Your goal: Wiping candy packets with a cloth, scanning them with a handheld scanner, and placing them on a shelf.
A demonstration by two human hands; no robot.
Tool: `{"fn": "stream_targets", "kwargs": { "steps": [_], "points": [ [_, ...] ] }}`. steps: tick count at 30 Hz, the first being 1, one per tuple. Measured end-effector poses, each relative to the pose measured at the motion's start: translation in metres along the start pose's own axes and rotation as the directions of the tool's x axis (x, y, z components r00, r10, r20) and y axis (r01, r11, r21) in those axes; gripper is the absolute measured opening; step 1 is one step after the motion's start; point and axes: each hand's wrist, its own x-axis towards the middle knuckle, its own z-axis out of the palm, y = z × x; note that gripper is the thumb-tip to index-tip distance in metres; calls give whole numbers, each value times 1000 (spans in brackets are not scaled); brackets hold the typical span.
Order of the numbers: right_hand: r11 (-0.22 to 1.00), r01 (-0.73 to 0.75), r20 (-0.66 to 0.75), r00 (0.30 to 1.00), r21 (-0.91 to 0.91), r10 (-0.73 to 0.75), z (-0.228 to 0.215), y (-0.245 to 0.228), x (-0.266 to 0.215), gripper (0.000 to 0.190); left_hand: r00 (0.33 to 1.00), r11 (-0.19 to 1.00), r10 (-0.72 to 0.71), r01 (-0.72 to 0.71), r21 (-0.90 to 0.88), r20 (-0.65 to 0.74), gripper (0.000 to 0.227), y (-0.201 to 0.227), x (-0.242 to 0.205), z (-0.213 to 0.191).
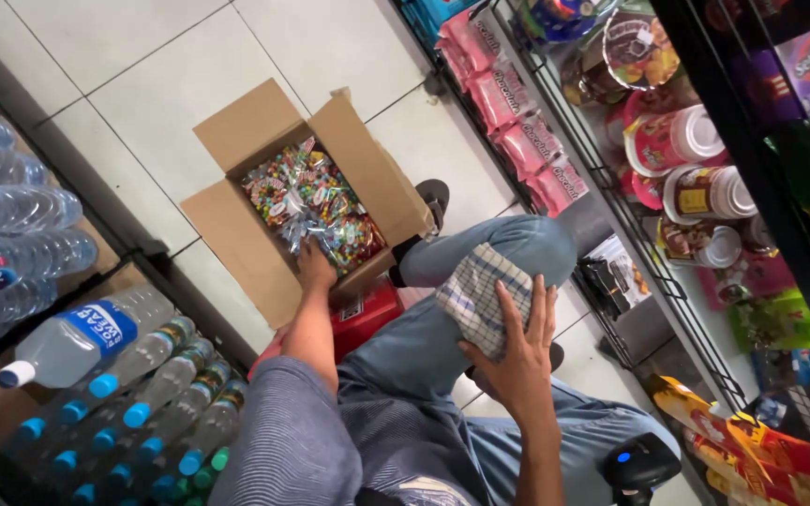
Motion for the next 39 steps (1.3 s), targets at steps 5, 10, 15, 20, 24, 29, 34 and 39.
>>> {"fn": "stream_targets", "kwargs": {
  "steps": [5,10,15,20,24,29,34,39],
  "points": [
    [999,-20,-4,1000,26,20,0,-1,-1,100,992,985,79,-93,146,98,115,-34,32,23],
    [999,-10,-7,1000,38,11,1,-1,1,99,999,984,-4,-2,-176,-37,80,-46,83,35],
    [999,-20,-2,1000,33,21,1,1,0,99,885,343,-418,364,-866,207,50,-11,98,-6],
    [999,-11,-14,1000,37,11,3,2,1,99,743,-346,-551,210,-914,380,33,-34,139,8],
    [998,-29,-25,999,49,31,3,0,-1,92,667,-314,-614,284,-906,422,30,-9,124,-23],
    [996,58,-190,979,-61,-69,15,15,-13,52,892,-147,-437,60,-987,119,27,-20,143,-6],
    [985,-38,-253,964,169,81,5,5,-19,30,979,-329,-194,-1,-944,67,30,42,65,-67],
    [569,-697,36,645,437,763,-8,16,-26,32,969,-378,-30,217,-900,246,33,122,-28,-118]
  ]
}}
